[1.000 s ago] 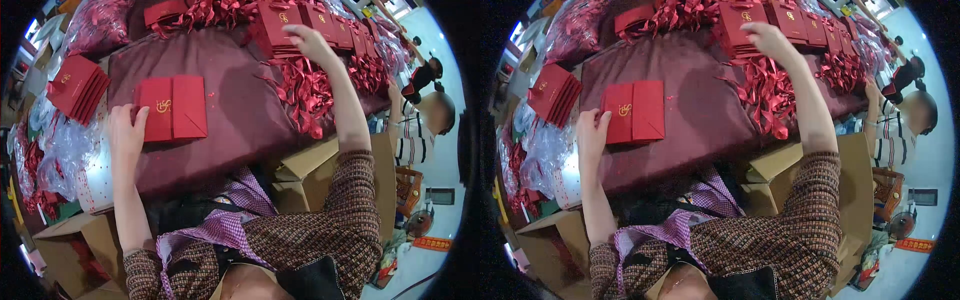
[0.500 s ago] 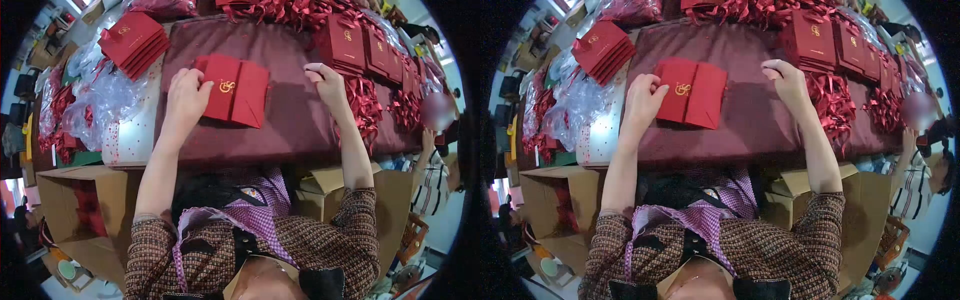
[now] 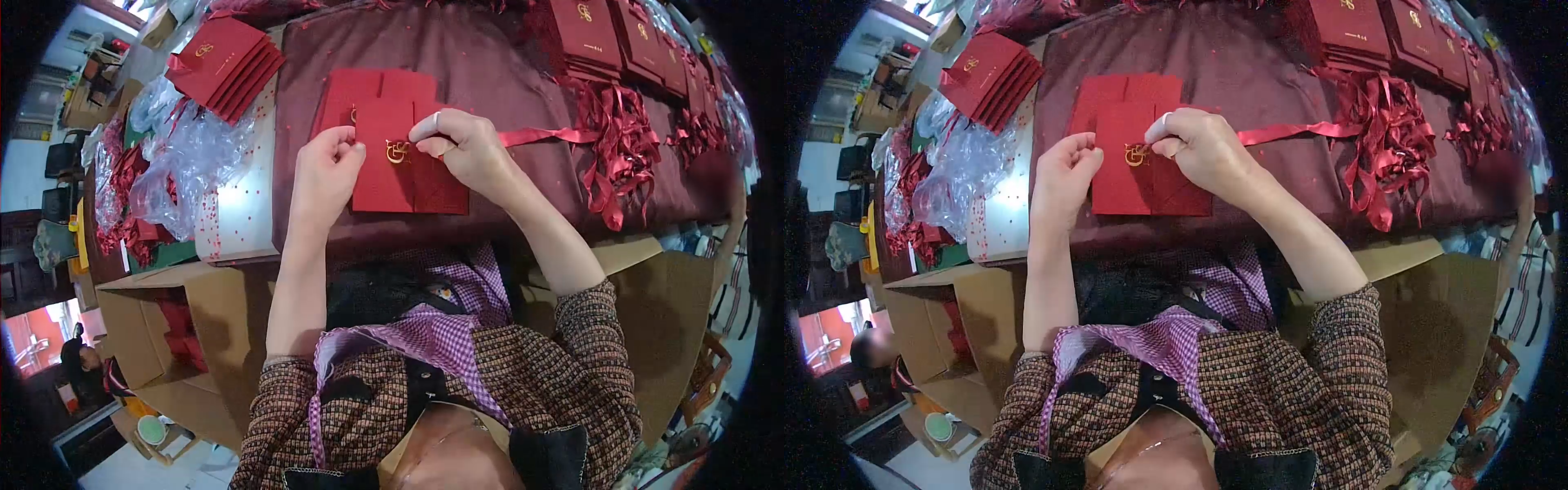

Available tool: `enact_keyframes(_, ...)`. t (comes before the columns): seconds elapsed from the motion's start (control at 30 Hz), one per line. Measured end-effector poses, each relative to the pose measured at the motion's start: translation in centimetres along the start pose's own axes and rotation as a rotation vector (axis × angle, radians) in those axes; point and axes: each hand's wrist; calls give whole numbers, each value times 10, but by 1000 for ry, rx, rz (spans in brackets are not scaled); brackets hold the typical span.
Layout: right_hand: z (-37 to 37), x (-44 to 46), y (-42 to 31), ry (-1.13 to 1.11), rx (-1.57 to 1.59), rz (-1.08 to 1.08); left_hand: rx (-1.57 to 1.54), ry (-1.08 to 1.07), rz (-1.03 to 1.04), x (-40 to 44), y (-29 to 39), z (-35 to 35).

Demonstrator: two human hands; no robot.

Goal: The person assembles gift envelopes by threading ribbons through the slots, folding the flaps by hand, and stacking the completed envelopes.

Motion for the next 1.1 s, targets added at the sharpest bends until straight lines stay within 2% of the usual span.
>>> enact_keyframes(0.03,2,-1,2,5,6,-102,5,0,-2,0,2,1)
enact_keyframes(0.17,1,-2,1,-21,-23,-143,-135,22,-50,5,11,4)
enact_keyframes(0.23,0,-4,2,-63,27,-93,-197,2,-89,5,14,5)
enact_keyframes(0.3,-2,-5,-4,-47,75,-38,-436,-38,-126,1,22,6)
enact_keyframes(0.4,-4,-3,-17,0,151,38,-461,-78,-90,-5,25,5)
enact_keyframes(0.6,1,3,-27,33,278,57,-402,-38,-65,-19,39,8)
enact_keyframes(0.67,3,5,-29,97,248,-33,-360,-19,-43,-23,42,9)
enact_keyframes(1.1,5,11,-36,154,94,-163,-217,40,90,-36,57,14)
Point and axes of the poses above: each hand's wrist, its own x-axis towards the middle knuckle, its own z-axis out of the palm, y = z × x, and after that the axes turned 2 degrees about -z, right-handed
